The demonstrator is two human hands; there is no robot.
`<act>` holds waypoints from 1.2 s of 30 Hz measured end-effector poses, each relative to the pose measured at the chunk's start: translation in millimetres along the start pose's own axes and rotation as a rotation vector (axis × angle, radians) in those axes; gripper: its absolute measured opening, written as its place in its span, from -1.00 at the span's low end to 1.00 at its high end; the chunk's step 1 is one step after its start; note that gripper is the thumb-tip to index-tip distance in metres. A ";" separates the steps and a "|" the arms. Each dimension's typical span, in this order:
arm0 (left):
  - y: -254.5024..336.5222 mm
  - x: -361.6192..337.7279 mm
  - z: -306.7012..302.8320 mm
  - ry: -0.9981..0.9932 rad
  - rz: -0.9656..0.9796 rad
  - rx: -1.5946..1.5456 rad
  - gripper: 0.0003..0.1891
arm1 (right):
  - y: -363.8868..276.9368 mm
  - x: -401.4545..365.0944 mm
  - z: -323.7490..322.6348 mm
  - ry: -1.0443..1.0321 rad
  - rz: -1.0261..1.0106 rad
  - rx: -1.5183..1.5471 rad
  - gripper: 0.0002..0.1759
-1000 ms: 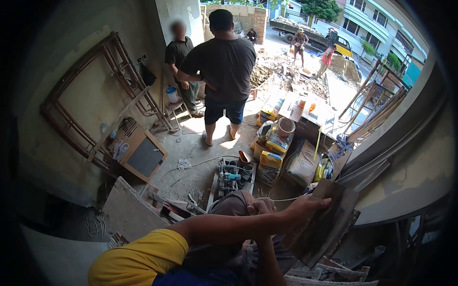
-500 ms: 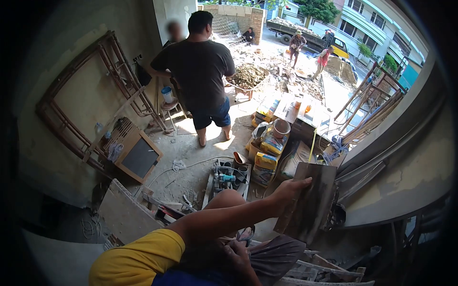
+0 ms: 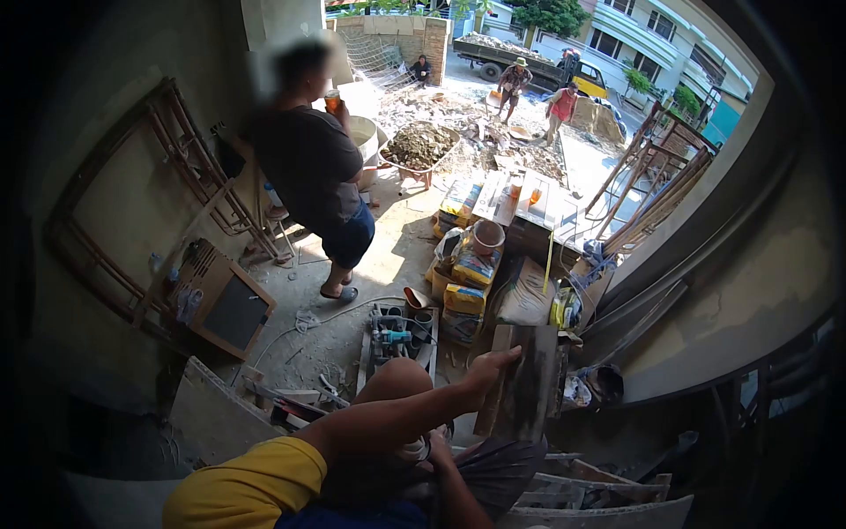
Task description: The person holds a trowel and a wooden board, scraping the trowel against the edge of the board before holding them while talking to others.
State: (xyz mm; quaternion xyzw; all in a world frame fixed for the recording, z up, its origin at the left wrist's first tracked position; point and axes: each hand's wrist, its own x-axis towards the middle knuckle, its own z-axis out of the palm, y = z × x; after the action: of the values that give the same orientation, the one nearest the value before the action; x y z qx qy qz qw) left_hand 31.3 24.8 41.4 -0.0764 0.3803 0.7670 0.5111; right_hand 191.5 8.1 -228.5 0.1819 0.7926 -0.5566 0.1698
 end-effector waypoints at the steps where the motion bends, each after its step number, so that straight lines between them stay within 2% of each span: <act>1: -7.7 4.4 1.8 -0.012 0.028 0.021 -0.62 | 0.5 0.0 3.4 -0.045 -0.026 -0.034 -0.67; 9: -47.0 28.4 7.5 -0.071 -0.010 0.054 -0.57 | -3.0 -6.8 1.5 -0.188 -0.063 -0.089 -0.62; 23: -29.7 19.5 10.3 0.022 0.059 0.105 -0.62 | -16.8 -5.4 -10.0 -0.216 -0.069 -0.045 -0.53; 36: -17.9 17.3 1.9 -0.014 0.065 0.056 -0.61 | -30.6 -7.9 -11.2 -0.237 -0.067 -0.038 -0.44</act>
State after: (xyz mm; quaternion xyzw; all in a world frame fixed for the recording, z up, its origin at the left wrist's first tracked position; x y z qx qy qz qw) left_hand 38.8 42.0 25.0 -0.0443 0.4004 0.7726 0.4906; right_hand 183.2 8.3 -196.0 0.0850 0.7830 -0.5645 0.2471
